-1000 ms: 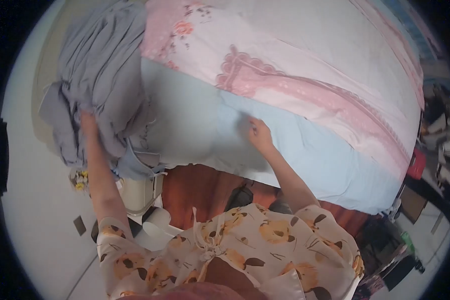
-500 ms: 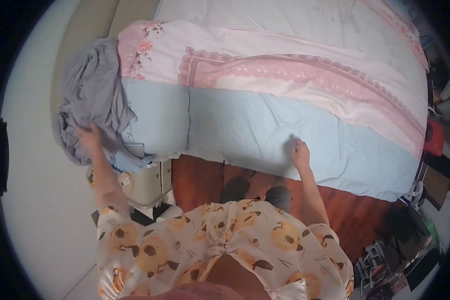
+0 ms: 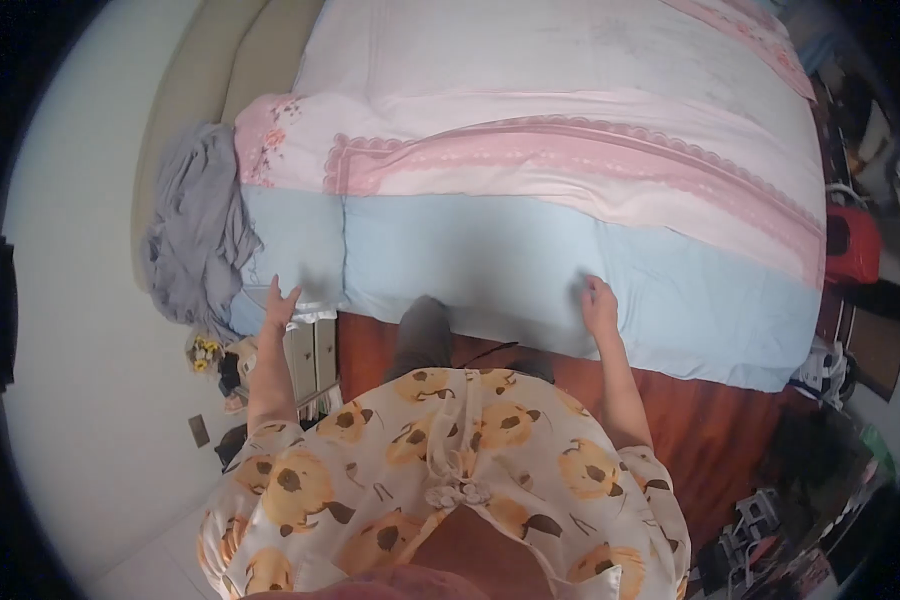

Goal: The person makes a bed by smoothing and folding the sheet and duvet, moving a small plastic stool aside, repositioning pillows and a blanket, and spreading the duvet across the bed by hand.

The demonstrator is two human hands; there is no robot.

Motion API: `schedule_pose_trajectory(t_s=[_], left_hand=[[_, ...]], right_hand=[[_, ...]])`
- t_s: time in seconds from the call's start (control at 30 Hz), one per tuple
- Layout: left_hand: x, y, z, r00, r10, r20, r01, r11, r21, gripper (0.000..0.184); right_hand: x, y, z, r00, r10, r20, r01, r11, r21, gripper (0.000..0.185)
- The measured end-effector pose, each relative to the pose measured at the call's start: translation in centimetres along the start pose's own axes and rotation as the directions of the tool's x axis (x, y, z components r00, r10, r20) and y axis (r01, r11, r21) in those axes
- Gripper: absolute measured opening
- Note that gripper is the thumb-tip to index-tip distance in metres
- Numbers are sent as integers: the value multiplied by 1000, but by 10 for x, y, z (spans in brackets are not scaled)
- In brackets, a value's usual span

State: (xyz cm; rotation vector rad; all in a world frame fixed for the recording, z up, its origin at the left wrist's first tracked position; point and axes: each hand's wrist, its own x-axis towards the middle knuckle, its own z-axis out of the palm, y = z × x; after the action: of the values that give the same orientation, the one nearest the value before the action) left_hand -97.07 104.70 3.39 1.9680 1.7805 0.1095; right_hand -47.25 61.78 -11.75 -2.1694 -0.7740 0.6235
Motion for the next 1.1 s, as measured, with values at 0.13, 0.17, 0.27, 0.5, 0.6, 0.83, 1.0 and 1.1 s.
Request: schedule_pose_trajectory(t_s=[0.13, 0.17, 0.27, 0.5, 0.6, 0.83, 1.0, 1.1], left_hand=[[4, 65, 2, 939, -302, 164, 324, 938, -126, 81], [12, 72, 4, 942, -288, 175, 310, 943, -118, 81], [60, 88, 6, 930, -320, 184, 356, 909, -218, 79], [210, 91, 52, 800, -575, 170, 596, 731, -332, 74], [267, 54, 67, 767, -639, 57, 598, 679, -425, 75], [347, 30, 65, 826, -564, -10, 343, 517, -785, 64], [373, 20, 66, 823, -545, -158, 221, 564, -795, 49], [420, -71, 18, 916, -285, -283, -4, 698, -716, 43]], right_hand=[[9, -1, -25, 994, 94, -53, -90, 993, 71, 27], [11, -3, -30, 981, 195, 3, -193, 967, 168, 28], [22, -7, -34, 933, 350, 77, -355, 869, 346, 30], [79, -5, -9, 689, 719, 92, -560, 448, 696, 28], [112, 31, 11, 543, 836, -72, -502, 392, 771, 30], [201, 109, -13, 303, 925, -228, -301, 321, 898, 62], [231, 134, -41, 103, 888, -449, -226, 461, 858, 62], [217, 100, -92, 39, 792, -609, -159, 607, 779, 35]])
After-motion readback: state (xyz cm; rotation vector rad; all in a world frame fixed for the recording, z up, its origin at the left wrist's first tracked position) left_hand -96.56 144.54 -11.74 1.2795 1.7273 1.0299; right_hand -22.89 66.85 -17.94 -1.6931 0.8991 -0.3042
